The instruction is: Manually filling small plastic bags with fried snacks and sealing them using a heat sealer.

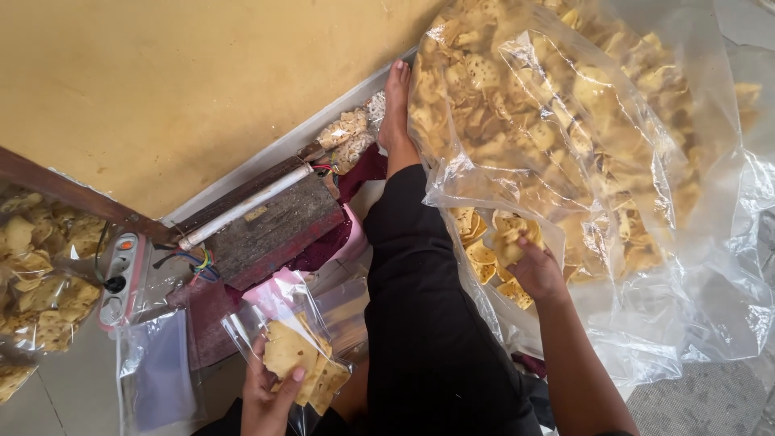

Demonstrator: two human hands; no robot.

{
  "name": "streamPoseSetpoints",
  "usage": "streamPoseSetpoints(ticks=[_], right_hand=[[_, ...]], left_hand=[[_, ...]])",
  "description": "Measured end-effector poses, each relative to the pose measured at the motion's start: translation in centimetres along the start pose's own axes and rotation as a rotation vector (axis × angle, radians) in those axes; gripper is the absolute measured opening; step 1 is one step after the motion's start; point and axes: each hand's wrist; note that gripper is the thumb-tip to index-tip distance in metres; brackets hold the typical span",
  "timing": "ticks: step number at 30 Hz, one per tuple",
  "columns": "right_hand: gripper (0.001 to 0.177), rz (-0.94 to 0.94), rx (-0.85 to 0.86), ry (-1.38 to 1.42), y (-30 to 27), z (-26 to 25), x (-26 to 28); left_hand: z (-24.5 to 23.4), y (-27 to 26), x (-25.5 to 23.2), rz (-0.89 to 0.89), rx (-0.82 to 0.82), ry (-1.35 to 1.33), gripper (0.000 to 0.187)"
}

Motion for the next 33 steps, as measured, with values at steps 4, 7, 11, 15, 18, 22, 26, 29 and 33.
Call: streamPoseSetpoints(ticks=[4, 7, 11, 15, 18, 22, 26, 29, 33], right_hand=[[0.018, -0.030, -0.034, -0.062, 0.5, -0.7, 0.4], [0.032, -0.032, -0.212, -0.259, 0.2, -0.2, 1.0], [0.052, -0.023, -0.351, -0.944, -0.2, 0.0, 2.0], [0.045, 0.250, -0.174, -1.936, 0.8, -3.2, 0.7], [0.051, 0.366, -0.121, -2.007, 0.2, -4.1, -1.7], [0.050, 0.304, -0.118, -2.003, 0.4, -4.9, -2.4], [0.060, 0.095, -0.170, -1.290, -0.9, -0.2, 0.7], [0.081, 0.088, -0.120, -1.164, 0.4, -1.1, 1.5], [0.067, 0.046, -0.156, -1.861, 3.1, -5.4, -0.7]], left_hand=[[0.0, -0.5, -1.5, -0.065, -0.076, -0.004, 0.092], [0.0, -0.8, -2.1, -0.089, -0.081, 0.018, 0.091], [-0.4, -0.6, -1.3, -0.038, -0.058, 0.004, 0.090], [-0.5, -0.3, -0.4, 0.006, -0.028, -0.039, 0.090], [-0.5, -0.3, 0.4, 0.007, -0.006, 0.018, 0.088], [-0.2, -0.3, 0.2, -0.019, -0.009, -0.034, 0.091], [-0.2, 0.0, 0.3, -0.055, -0.034, -0.024, 0.090], [0.5, -0.1, 0.1, -0.076, -0.052, -0.103, 0.089], [2.1, 0.1, -1.0, -0.140, -0.062, -0.265, 0.089]])
Point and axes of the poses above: each hand's wrist, its own y-axis towards the middle knuckle, its own z-axis out of the palm, x = y × z, and after that the axes turned 6 degrees about z, right-handed
